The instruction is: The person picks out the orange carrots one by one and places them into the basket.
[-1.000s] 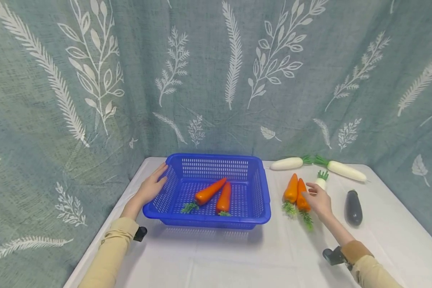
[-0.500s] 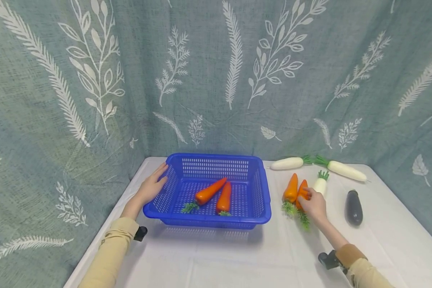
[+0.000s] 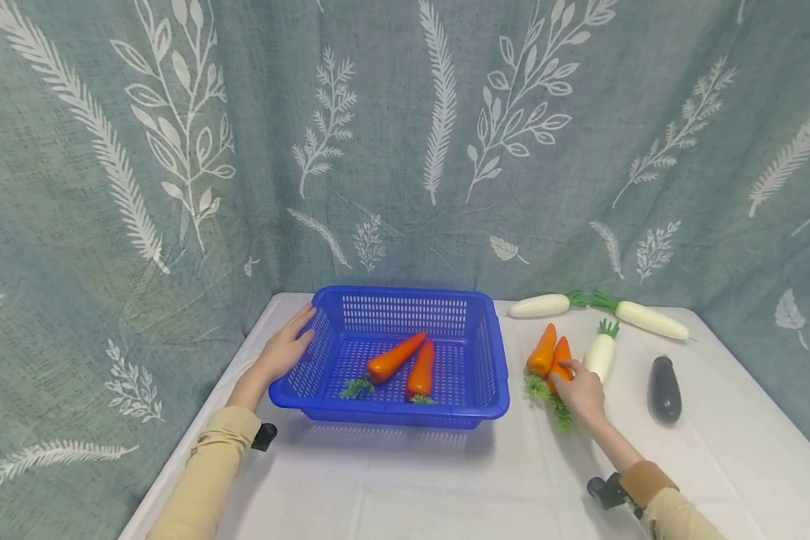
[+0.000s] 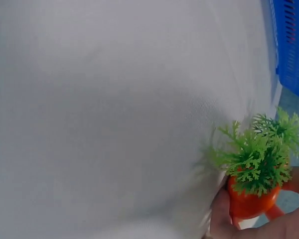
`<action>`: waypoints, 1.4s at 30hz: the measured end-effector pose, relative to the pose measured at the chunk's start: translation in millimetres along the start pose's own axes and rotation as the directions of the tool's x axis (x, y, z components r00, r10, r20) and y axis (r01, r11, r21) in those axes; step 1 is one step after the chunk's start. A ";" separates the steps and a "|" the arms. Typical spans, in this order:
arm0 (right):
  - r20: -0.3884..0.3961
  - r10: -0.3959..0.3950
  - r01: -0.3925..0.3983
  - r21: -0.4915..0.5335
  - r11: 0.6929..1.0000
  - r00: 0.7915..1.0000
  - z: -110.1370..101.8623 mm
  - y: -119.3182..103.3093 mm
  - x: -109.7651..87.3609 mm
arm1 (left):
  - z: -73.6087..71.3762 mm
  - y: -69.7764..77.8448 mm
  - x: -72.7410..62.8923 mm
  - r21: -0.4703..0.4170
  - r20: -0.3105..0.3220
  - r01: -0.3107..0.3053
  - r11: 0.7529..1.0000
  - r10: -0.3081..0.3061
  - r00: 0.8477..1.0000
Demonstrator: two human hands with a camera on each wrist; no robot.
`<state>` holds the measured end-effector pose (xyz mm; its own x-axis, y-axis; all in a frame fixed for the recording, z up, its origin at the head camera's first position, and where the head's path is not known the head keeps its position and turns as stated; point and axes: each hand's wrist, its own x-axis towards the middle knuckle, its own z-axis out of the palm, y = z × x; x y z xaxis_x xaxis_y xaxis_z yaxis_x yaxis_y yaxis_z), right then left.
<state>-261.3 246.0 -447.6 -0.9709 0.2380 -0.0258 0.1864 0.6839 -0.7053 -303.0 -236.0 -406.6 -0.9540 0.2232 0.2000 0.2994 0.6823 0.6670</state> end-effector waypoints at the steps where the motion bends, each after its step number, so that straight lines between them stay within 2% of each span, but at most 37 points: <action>1: 0.005 -0.006 0.006 -0.006 1.000 1.000 -0.1 -0.5 -0.3 | 0.0 0.3 -0.1 0.001 0.001 0.002 1.000 -0.002 1.000; 7: 0.063 -0.027 0.028 -0.014 1.000 0.998 -2.8 -5.2 2.0 | -0.5 0.5 -0.3 -0.003 0.005 0.016 1.000 -0.016 1.000; 13: 0.110 0.009 -0.009 -0.001 1.000 0.994 -3.0 -8.0 3.6 | -1.1 1.7 -0.3 -0.005 0.010 0.020 1.000 -0.020 1.000; 23: 0.093 -0.001 0.001 0.003 1.000 0.996 -1.9 -6.8 2.1 | -0.1 0.1 1.1 0.006 0.015 0.031 1.000 -0.031 0.999; 35: 0.070 -0.025 0.023 0.022 0.999 0.997 -0.1 -6.4 -0.8 | -0.4 0.7 1.5 0.001 0.008 0.011 1.000 -0.011 1.000; 42: 0.062 -0.043 0.041 0.024 0.999 0.997 1.9 -4.9 -2.0 | -0.5 -1.1 1.6 0.005 0.020 0.026 1.000 -0.026 0.999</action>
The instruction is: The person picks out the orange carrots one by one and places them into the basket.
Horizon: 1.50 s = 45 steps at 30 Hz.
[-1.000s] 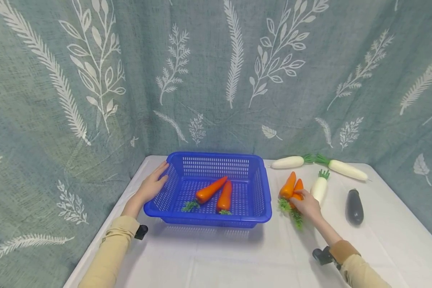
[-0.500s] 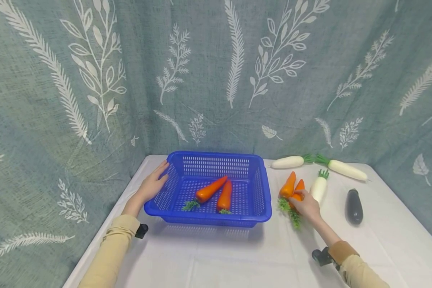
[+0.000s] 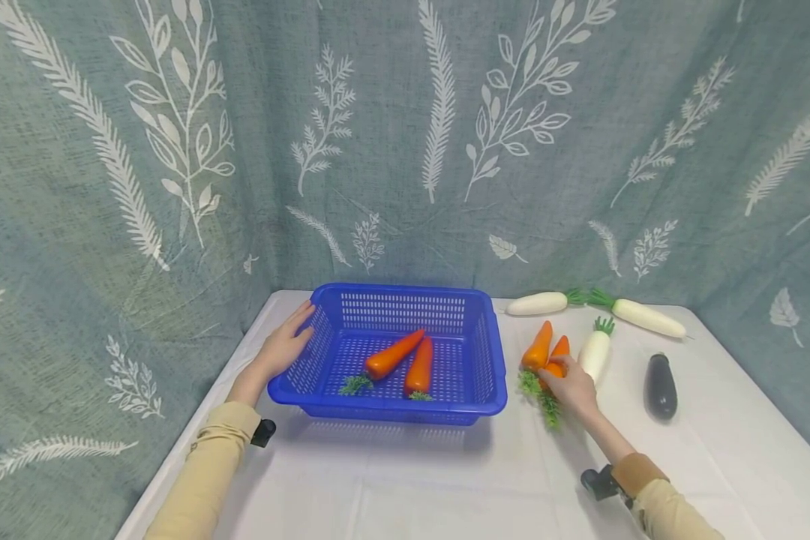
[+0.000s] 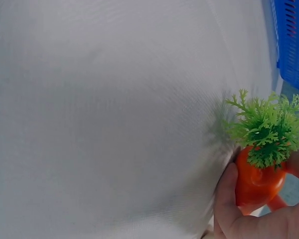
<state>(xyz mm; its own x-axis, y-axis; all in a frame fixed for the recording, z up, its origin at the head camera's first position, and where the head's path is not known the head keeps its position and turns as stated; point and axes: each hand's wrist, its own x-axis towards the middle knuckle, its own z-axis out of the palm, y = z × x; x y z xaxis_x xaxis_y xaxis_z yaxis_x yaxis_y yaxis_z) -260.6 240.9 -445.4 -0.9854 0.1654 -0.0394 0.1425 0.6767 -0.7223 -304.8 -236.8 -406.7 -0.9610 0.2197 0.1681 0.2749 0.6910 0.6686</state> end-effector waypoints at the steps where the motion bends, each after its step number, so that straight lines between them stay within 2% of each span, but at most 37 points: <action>1: 0.001 0.000 0.000 0.001 1.000 1.000 0.4 0.5 0.3 | -0.2 -0.4 0.0 -0.001 0.002 0.002 1.000 -0.002 1.000; 21: 0.000 0.009 -0.009 0.012 1.000 1.000 -0.4 1.3 0.9 | -0.7 1.7 -0.1 -0.004 -0.008 -0.020 1.000 0.020 1.000; 31: 0.040 0.072 -0.075 0.086 0.993 0.997 -2.1 4.1 4.4 | -0.5 2.9 -1.9 -0.006 -0.004 -0.015 1.000 0.015 1.000; 45: 0.079 0.081 -0.093 0.168 0.981 0.994 -4.2 4.7 1.3 | -0.9 3.5 -1.9 0.021 -0.017 -0.029 0.999 0.029 0.999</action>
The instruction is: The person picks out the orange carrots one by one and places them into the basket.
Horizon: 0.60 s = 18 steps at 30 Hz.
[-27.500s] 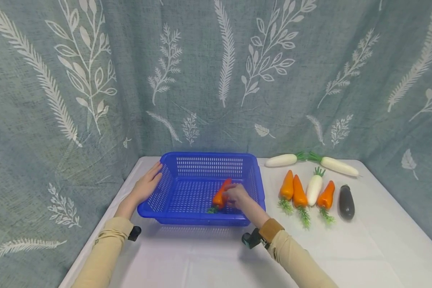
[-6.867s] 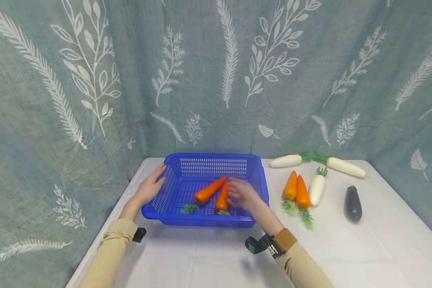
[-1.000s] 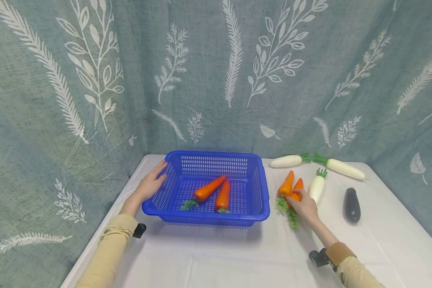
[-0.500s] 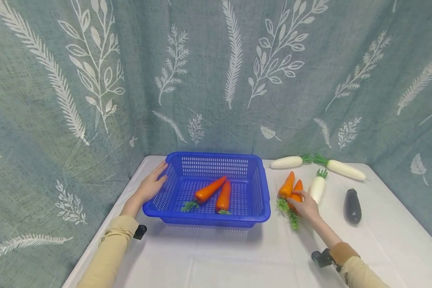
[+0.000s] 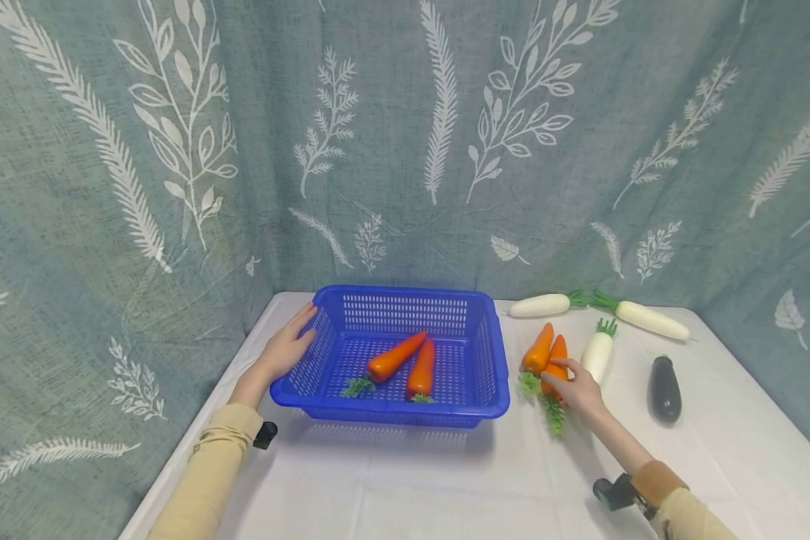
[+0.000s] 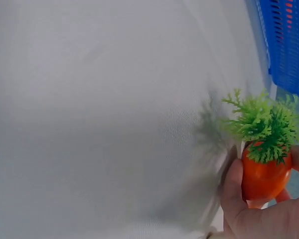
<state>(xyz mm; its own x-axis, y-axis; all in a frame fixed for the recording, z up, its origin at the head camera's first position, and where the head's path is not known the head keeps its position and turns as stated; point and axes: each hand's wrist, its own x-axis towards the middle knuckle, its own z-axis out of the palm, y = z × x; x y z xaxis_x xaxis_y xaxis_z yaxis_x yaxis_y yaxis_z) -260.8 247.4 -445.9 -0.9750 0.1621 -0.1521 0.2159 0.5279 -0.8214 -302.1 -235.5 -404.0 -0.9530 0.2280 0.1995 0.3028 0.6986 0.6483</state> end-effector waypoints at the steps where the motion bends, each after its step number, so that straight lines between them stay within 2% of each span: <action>1: 0.000 -0.004 0.004 0.000 1.000 1.000 -0.3 -0.6 -0.8 | 0.1 -0.2 0.0 0.001 0.001 -0.001 1.000 0.001 1.000; 9: 0.003 -0.051 0.051 -0.001 0.999 0.999 -4.5 -6.0 -8.8 | 0.1 -0.8 0.3 -0.001 0.002 0.007 1.000 -0.007 1.000; 18: 0.000 -0.058 0.058 0.035 0.998 0.998 -13.9 -15.9 -11.6 | -0.3 -0.6 -0.5 0.001 0.008 0.017 1.000 -0.017 1.000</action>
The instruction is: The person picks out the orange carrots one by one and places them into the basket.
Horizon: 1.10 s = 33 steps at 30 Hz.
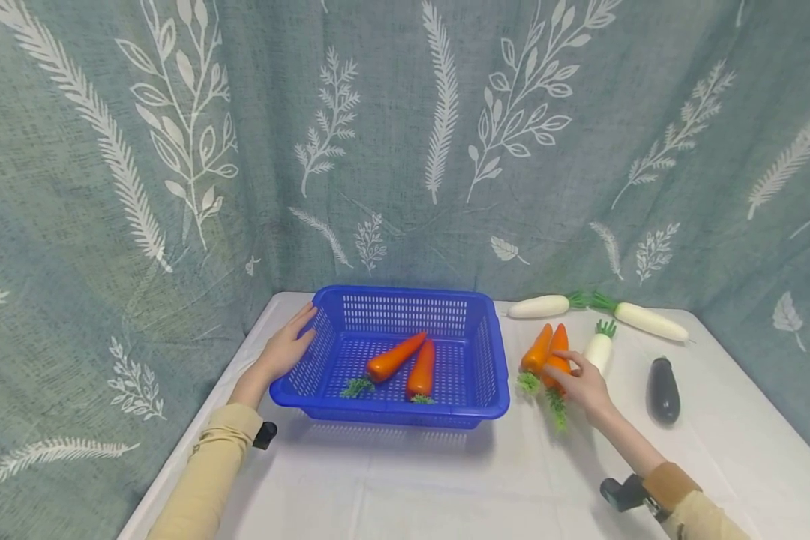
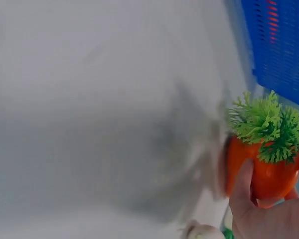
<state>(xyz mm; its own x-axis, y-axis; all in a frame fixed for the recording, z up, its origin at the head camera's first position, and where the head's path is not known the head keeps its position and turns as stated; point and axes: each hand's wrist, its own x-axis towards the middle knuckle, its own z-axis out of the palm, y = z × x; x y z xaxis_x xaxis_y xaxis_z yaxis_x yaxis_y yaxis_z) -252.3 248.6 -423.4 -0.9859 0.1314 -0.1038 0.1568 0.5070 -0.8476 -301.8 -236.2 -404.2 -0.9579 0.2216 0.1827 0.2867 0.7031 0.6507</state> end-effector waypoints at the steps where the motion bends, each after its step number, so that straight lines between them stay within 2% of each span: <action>1: -0.001 0.001 -0.001 0.015 1.000 1.000 -1.1 -1.5 0.6 | 0.0 0.2 0.0 -0.001 0.002 0.001 1.000 -0.001 1.000; 13: -0.051 -0.016 0.024 0.171 0.985 0.999 -3.9 -14.4 4.6 | -2.0 2.6 -0.7 -0.013 0.011 0.004 1.000 -0.004 1.000; 22: -0.077 -0.059 0.079 0.291 0.954 0.995 -8.3 -20.3 10.8 | -1.4 2.8 -0.6 -0.014 0.006 0.006 1.000 -0.005 1.000; 33: -0.026 -0.012 0.021 0.379 0.925 1.000 -11.9 -23.7 9.9 | 0.3 2.5 0.3 -0.012 0.009 0.006 1.000 -0.006 1.000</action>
<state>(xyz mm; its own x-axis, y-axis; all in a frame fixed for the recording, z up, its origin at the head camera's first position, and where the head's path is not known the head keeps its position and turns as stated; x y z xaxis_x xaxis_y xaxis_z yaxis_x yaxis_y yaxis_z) -265.0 248.1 -398.2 -0.9858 0.1474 -0.0800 0.1021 0.1485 -0.9836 -301.4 -234.2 -402.8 -0.9593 0.2237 0.1722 0.2809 0.6960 0.6608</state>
